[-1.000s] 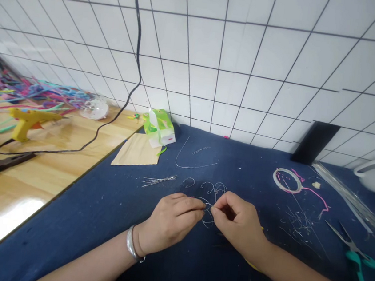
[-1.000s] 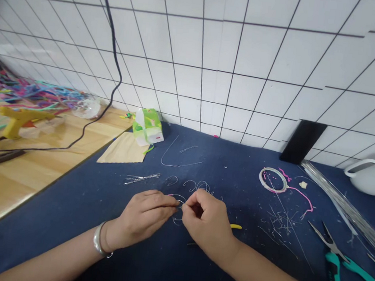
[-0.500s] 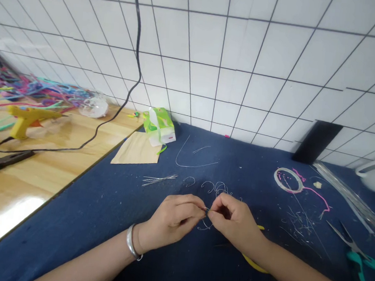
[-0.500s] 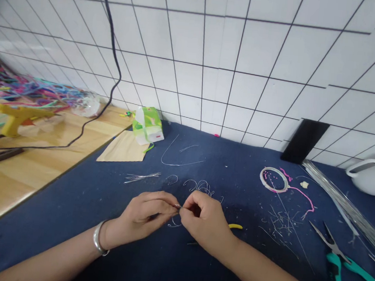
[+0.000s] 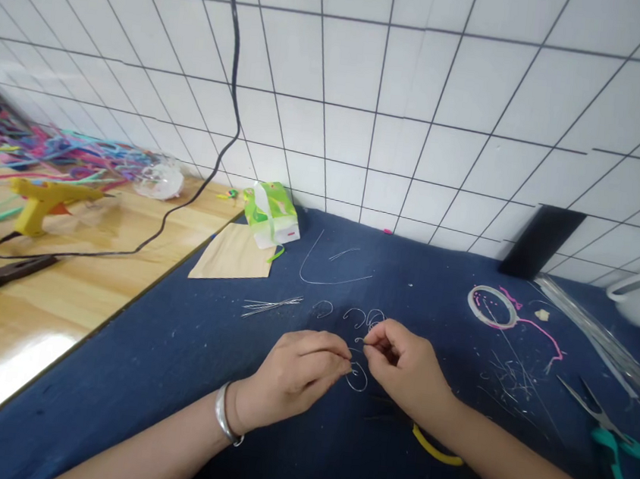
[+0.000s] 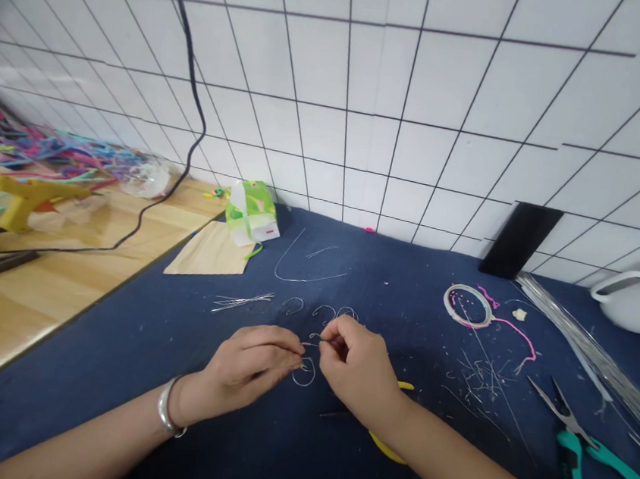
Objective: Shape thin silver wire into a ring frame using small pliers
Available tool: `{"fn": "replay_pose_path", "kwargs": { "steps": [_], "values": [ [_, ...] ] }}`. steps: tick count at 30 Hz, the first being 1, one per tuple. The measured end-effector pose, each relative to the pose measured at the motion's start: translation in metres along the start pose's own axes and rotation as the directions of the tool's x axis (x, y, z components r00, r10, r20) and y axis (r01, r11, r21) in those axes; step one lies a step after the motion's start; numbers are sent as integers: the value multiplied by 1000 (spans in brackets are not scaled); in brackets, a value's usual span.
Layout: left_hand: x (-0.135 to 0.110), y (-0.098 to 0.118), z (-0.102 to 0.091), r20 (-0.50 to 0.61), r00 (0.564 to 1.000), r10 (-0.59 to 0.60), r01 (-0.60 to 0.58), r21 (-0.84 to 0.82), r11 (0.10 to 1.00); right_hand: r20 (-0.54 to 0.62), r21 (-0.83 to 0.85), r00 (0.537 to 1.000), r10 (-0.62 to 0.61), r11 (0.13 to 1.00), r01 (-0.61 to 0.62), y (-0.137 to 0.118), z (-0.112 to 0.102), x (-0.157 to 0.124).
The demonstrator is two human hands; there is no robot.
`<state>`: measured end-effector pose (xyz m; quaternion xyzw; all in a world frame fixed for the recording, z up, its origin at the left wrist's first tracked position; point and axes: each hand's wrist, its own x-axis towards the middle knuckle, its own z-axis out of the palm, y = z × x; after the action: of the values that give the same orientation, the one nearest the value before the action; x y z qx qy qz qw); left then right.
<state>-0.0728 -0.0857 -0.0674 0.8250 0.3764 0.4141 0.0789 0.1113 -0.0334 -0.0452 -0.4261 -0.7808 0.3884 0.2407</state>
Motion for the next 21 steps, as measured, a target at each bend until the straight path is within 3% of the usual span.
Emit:
{"fn": "replay_pose_path", "kwargs": {
  "steps": [7, 13, 16, 21],
  "values": [
    [0, 3, -2, 14, 998, 53, -55, 110, 992, -90, -263, 974, -208, 948, 179, 2, 1, -7],
    [0, 4, -3, 35, 998, 50, -53, 114, 992, -47, -441, 927, -372, 840, 315, 6, -1, -7],
    [-1, 3, -3, 46, 998, 52, -57, 109, 992, -40, -420, 934, -356, 854, 307, 6, -2, -7],
    [-2, 4, 0, 73, 997, -2, 0, 25, 1000, -47, -222, 977, -208, 956, 193, 1, 0, -7]
  ]
}}
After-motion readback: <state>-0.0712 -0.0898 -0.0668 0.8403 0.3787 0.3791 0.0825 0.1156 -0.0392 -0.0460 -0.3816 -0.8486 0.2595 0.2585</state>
